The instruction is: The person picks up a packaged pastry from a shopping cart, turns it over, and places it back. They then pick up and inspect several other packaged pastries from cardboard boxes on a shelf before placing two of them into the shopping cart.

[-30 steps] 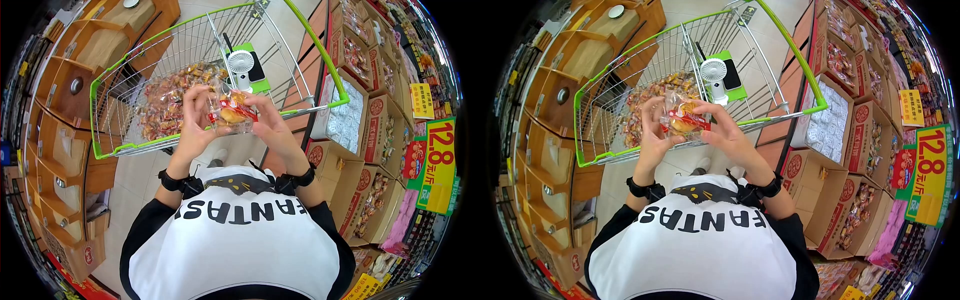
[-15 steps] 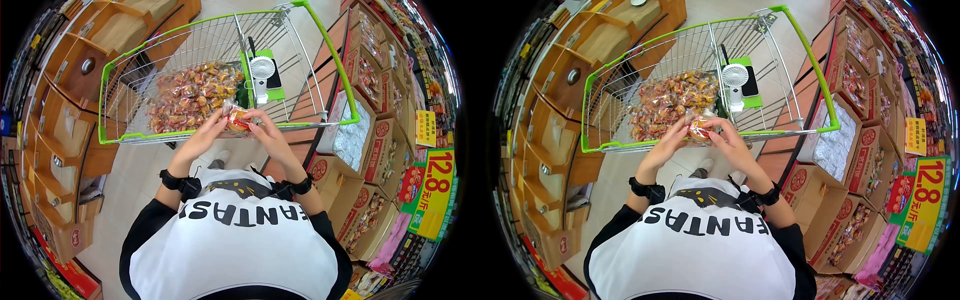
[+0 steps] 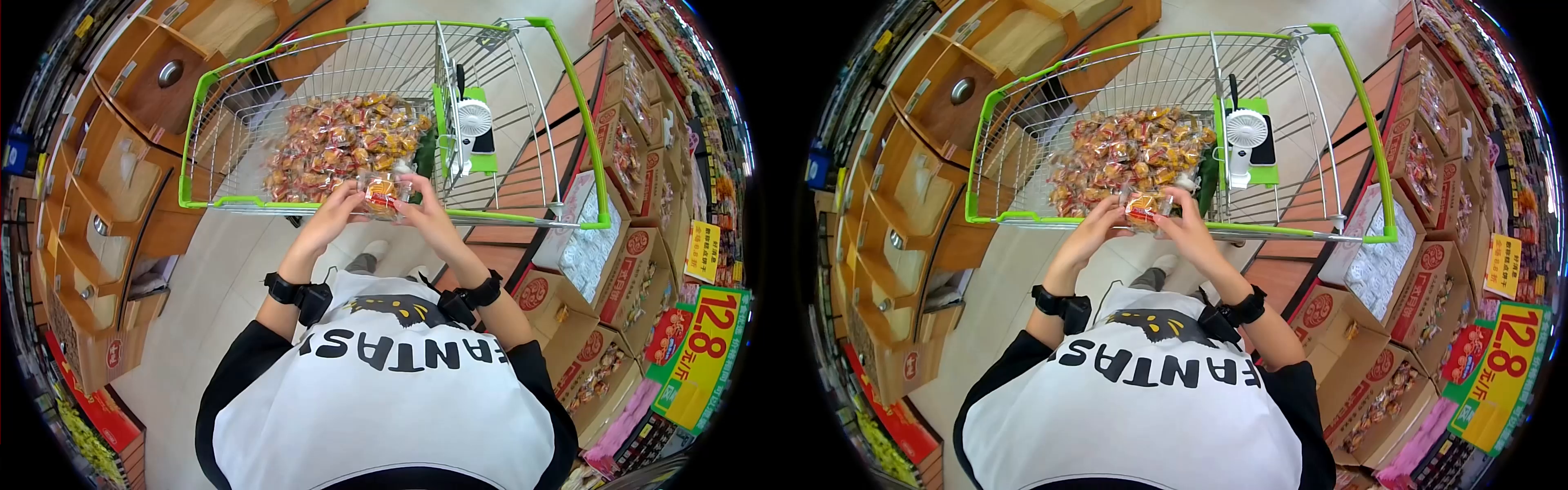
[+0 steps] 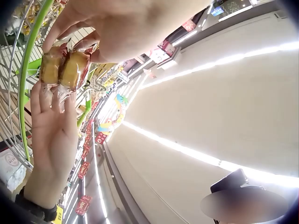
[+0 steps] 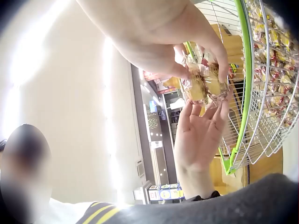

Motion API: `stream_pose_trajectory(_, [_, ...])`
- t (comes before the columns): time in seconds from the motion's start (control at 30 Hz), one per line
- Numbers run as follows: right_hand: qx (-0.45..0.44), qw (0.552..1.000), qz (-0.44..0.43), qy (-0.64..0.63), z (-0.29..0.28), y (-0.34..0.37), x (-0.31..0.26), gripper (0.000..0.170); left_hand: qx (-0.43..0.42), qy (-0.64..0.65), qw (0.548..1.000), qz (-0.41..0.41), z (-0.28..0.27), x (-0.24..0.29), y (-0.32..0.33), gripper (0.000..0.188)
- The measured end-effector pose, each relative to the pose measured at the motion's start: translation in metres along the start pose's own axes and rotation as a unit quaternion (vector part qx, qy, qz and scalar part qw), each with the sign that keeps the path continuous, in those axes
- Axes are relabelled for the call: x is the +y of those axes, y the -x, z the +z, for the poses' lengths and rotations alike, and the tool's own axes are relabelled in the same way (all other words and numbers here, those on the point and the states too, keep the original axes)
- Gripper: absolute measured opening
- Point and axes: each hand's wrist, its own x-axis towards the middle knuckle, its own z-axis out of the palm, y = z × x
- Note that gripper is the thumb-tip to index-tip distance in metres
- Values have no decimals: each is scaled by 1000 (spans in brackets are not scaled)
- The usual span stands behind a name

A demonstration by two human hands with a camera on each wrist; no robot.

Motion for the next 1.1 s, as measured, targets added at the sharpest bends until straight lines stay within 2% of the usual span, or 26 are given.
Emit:
stream_pose_trajectory(0.3, [-44, 996, 37, 70, 29, -34, 21, 39, 91, 28, 995, -26, -34, -7, 2, 25])
stream_pose_trajectory(0.43, [-70, 996, 26, 51, 40, -55, 23, 39, 118, 50, 991, -33, -53, -5, -1, 25])
stream_pose_trajectory(0.5, [-79, 996, 13, 43, 41, -61, 15, 39, 160, 75, 984, 15, -61, -3, -4, 26])
stream_pose_trajectory(0.57, [-116, 988, 87, -55, 46, -60, -7, 48, 153, 69, 986, 25, -71, 4, -6, 32])
stream_pose_trajectory(0.6, [-117, 991, 48, -41, 47, -62, -7, 55, 143, 87, 984, 67, -74, 8, -7, 33])
stream_pose_trajectory(0.63, [-117, 991, 49, -42, 46, -63, -6, 55, 134, 105, 979, 110, -76, 11, -7, 35])
stream_pose_trajectory(0.7, [-122, 992, -32, 28, 41, -66, 3, 59, 153, 125, 973, 116, -80, 11, -9, 36])
stream_pose_trajectory(0.77, [-110, 992, -35, 47, 26, -71, 26, 61, 286, 56, 952, 92, -87, 2, -15, 36])
stream_pose_trajectory(0.83, [-97, 992, -40, 65, 12, -71, 34, 62, 282, 6, 956, 75, -105, -17, -22, 35])
stream_pose_trajectory(0.9, [-84, 992, 13, 93, -2, -62, 36, 53, 276, -45, 958, 58, -108, -21, -24, 33])
stream_pose_trajectory(0.97, [-63, 991, 9, 118, -15, -51, 36, 47, 210, -24, 977, 32, -96, -16, -16, 28])
stream_pose_trajectory(1.0, [-46, 989, 4, 143, -21, -47, 36, 43, 206, -24, 978, 32, -91, -14, -15, 28])
stream_pose_trajectory(1.1, [-34, 992, -28, 119, -33, -30, 36, 35, 141, -38, 989, 15, -76, -7, -16, 24])
